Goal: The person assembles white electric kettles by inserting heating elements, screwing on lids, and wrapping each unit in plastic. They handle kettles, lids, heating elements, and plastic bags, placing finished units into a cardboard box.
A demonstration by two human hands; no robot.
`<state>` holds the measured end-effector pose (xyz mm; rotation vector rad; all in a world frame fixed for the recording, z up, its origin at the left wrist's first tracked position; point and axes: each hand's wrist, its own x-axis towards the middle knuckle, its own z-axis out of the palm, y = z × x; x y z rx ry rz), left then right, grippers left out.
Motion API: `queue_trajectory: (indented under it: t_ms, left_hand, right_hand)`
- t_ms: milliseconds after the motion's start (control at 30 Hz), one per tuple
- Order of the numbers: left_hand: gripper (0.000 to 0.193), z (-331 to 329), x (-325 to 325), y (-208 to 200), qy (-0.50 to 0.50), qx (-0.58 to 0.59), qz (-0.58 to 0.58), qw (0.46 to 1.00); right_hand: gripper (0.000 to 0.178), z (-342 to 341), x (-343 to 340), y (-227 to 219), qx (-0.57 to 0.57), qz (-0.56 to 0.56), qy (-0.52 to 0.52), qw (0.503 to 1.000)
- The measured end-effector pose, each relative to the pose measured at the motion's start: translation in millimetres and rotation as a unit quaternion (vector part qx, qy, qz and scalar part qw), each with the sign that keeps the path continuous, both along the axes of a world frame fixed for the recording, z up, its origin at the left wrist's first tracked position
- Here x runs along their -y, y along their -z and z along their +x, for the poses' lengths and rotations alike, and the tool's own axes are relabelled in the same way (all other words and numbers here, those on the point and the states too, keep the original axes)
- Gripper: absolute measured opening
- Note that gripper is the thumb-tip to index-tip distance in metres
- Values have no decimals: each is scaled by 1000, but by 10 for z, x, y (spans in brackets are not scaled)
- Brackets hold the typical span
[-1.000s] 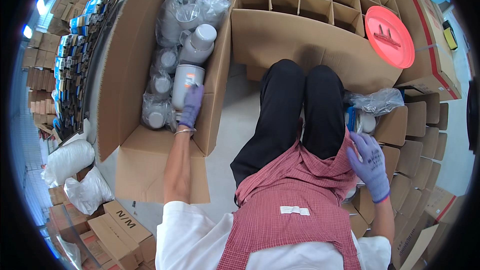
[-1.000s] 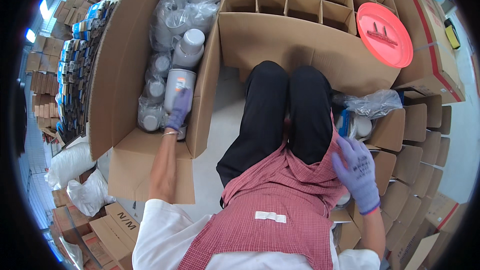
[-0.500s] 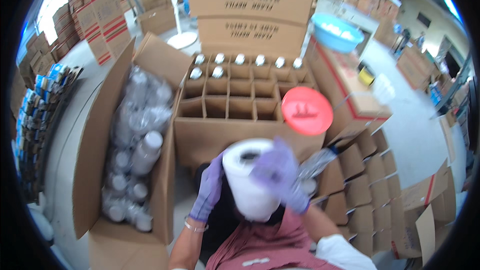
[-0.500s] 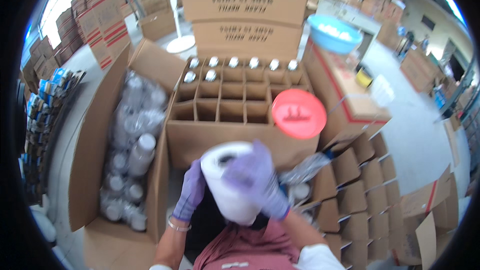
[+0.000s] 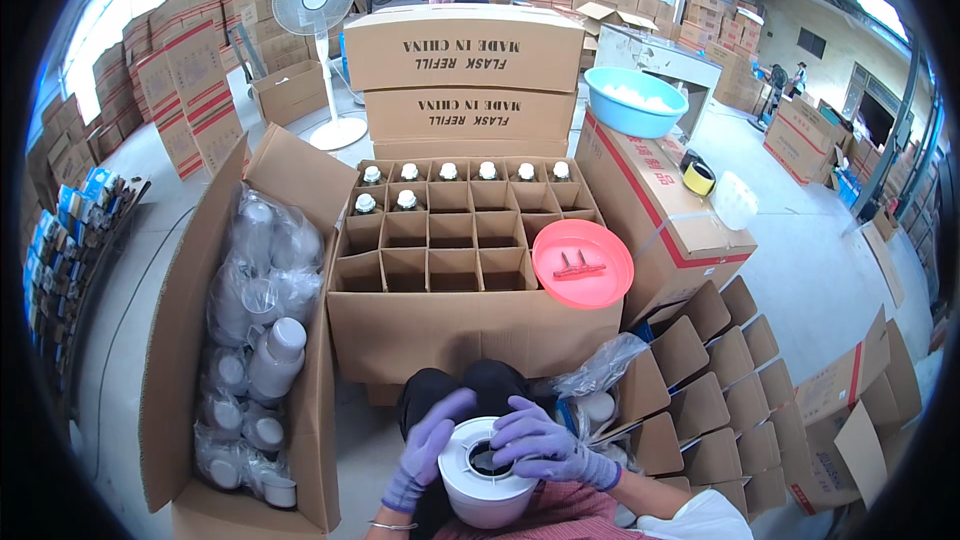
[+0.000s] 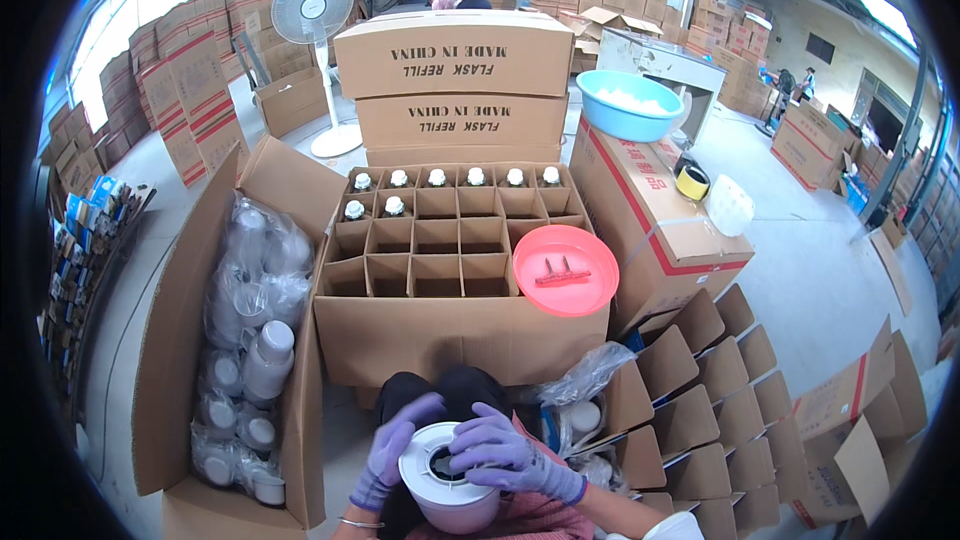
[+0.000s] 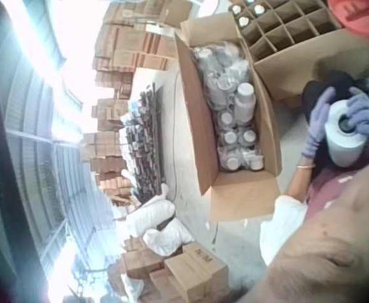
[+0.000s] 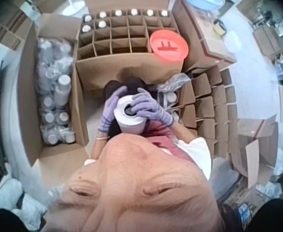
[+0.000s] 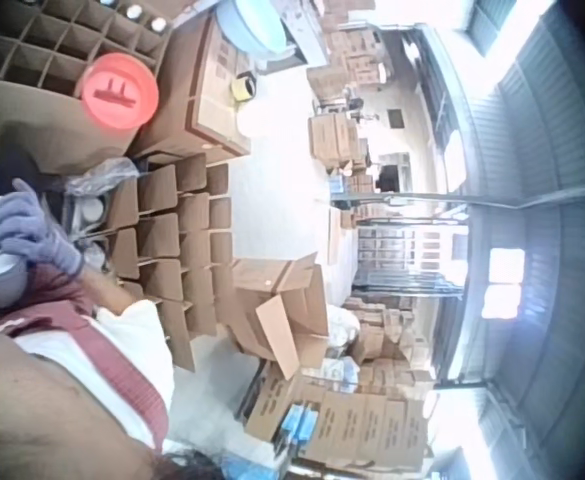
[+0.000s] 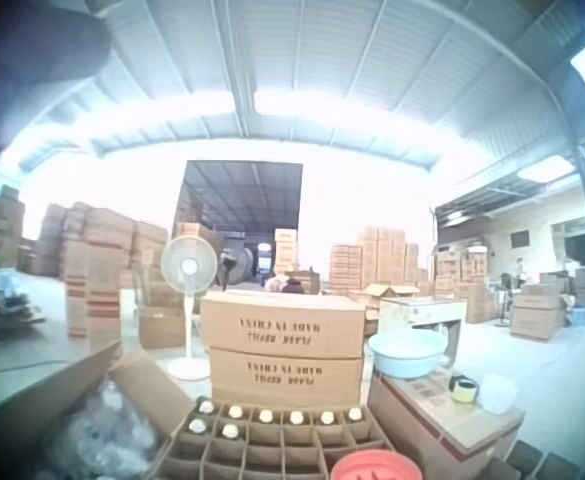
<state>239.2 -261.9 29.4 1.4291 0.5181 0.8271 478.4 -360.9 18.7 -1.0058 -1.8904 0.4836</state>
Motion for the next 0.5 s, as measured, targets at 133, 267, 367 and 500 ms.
queue_trajectory:
  t_ms: [133,267,367,500]
  left_hand:
    - [43,-416,48,36,-71,77,-78,991]
    - [50,-48,82,20,-67,111,23,991]
    - [35,57,29,-120,75,17,218,973]
    - [37,-55,-68,301,-53,-18,103,993]
  right_hand:
    - [15,320,99,-121,110,-76,332,934]
    - [35,-203,157,-457,-44,22,59,997]
    - [47,-356,227,-565,-38,28,51,998]
    - [65,-498,243,-432,40,7,126,991]
